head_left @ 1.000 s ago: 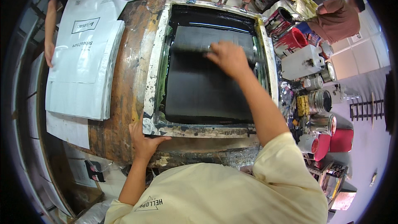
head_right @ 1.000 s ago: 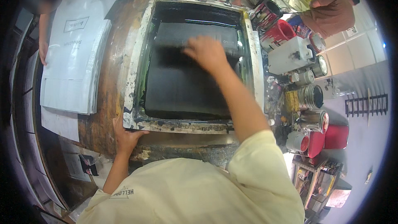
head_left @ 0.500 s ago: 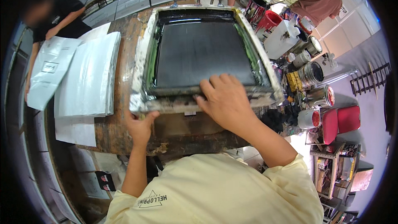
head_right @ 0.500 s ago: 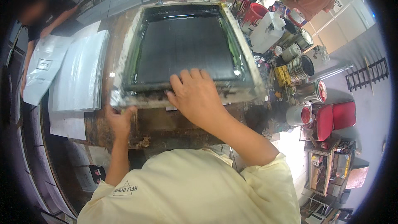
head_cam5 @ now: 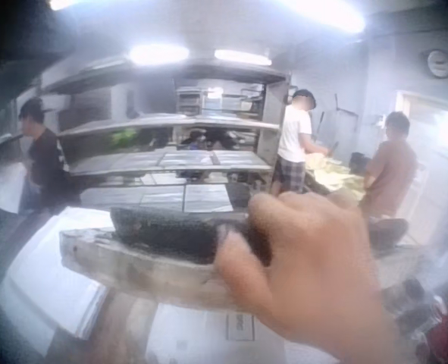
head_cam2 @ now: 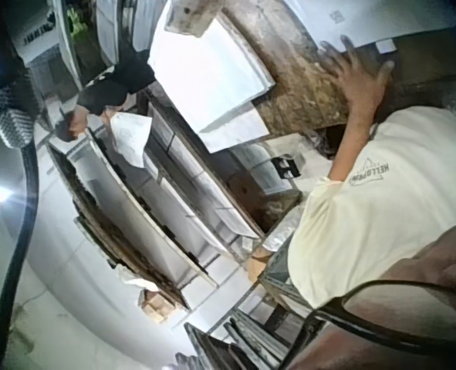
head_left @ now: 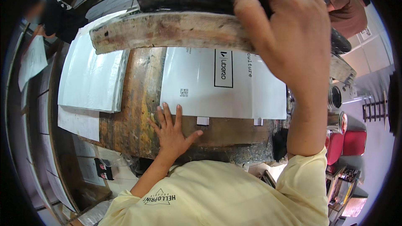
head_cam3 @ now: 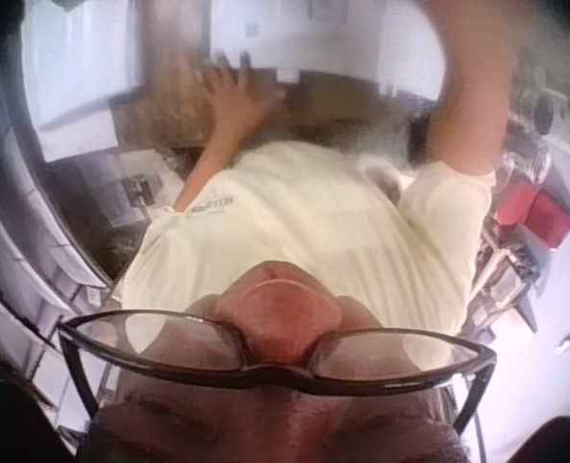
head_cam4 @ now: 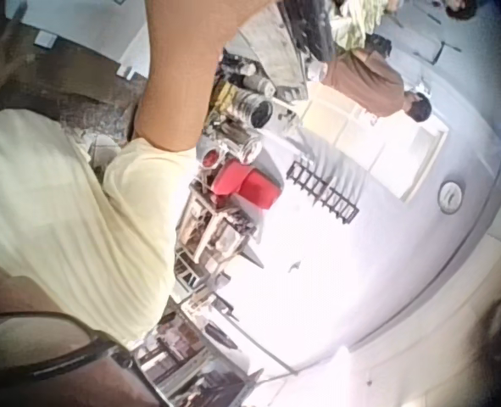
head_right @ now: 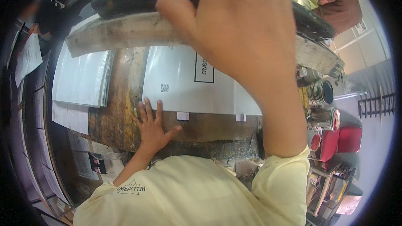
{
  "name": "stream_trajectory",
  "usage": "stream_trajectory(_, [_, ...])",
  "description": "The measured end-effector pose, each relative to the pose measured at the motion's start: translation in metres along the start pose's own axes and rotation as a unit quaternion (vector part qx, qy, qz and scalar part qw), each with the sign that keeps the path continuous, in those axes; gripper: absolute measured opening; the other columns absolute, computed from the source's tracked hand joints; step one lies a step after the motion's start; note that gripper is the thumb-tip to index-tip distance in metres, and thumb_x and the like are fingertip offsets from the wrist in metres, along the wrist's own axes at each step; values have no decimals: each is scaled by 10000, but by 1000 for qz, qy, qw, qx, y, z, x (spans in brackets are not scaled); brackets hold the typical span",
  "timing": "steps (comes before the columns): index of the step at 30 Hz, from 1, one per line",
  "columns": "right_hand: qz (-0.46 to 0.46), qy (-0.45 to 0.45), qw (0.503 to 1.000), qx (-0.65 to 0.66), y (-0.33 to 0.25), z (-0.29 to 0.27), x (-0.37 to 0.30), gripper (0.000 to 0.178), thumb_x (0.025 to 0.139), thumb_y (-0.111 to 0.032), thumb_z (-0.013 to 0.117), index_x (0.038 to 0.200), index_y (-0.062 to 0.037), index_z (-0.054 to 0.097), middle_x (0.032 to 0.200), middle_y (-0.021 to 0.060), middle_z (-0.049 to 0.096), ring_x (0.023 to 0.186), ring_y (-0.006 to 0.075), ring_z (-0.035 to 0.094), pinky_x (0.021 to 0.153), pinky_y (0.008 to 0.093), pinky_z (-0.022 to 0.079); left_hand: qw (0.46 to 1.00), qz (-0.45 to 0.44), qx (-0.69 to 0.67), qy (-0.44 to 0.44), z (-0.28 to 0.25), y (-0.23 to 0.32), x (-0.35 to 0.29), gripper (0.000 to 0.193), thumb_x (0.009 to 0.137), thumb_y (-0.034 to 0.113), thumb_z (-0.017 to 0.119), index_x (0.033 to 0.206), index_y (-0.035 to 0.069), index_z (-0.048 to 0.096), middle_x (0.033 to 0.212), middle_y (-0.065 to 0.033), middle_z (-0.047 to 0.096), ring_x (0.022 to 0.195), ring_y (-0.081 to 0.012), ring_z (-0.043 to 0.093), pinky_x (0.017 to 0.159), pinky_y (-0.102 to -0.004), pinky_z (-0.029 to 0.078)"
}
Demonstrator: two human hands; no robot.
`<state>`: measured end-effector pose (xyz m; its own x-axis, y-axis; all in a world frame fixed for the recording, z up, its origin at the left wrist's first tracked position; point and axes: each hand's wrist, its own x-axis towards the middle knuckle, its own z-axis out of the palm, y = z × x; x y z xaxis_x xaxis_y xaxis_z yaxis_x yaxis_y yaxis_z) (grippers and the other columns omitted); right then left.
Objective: The person performs a series of screen prints onto white plastic bags by applying ink with a squeegee and lifting the frame after each application.
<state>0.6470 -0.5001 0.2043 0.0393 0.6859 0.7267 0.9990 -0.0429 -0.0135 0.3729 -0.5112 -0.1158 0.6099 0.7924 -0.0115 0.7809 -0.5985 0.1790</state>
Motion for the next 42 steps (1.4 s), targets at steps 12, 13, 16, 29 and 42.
stream_trajectory(12, [1, -62, 998, -27, 36, 1, 36, 450, 994, -431, 613, 1060, 3, 716, 921, 186, 715, 826, 330, 652, 832, 460, 487, 936, 59, -281, 202, -80, 22, 98, 658, 958, 335, 848, 1436, -71, 651, 1431, -273, 679, 1291, -414, 661, 1061, -521, 521])
stream_trajectory(13, [-2, -64, 997, -29, 36, 1, 36, 460, 998, -437, 610, 1078, 3, 718, 934, 188, 718, 833, 328, 651, 838, 457, 487, 922, 62, -301, 236, -87, 23, 106, 551, 949, 237, 875, 1380, -63, 705, 1347, -264, 740, 1177, -387, 749, 967, -454, 612])
stream_trajectory(16, [-14, -66, 996, -51, 38, 2, 36, 492, 1009, -455, 600, 1131, 5, 727, 973, 195, 727, 854, 324, 648, 857, 449, 484, 883, 26, -367, 291, -101, 26, 113, 397, 933, 77, 856, 1303, -38, 765, 1221, -259, 788, 963, -299, 808, 792, -353, 639])
stream_trajectory(29, [-41, -21, 990, -135, 50, 5, 31, 618, 1054, -508, 555, 1276, 37, 742, 1085, 218, 745, 926, 302, 622, 882, 420, 489, 879, -125, -380, 258, -172, -210, 113, 524, 923, -44, 705, 1447, -33, 689, 945, 15, 706, 721, -30, 572, 671, -193, 459])
stream_trajectory(42, [41, -71, 997, 2, 17, 4, 22, 407, 991, -346, 654, 1173, 13, 716, 1017, 214, 730, 920, 416, 639, 899, 454, 495, 929, -230, 175, 230, -223, -490, 227, 689, 898, 32, 742, 1563, 12, 564, 1469, -401, 544, 1306, -431, 645, 1108, -487, 526])
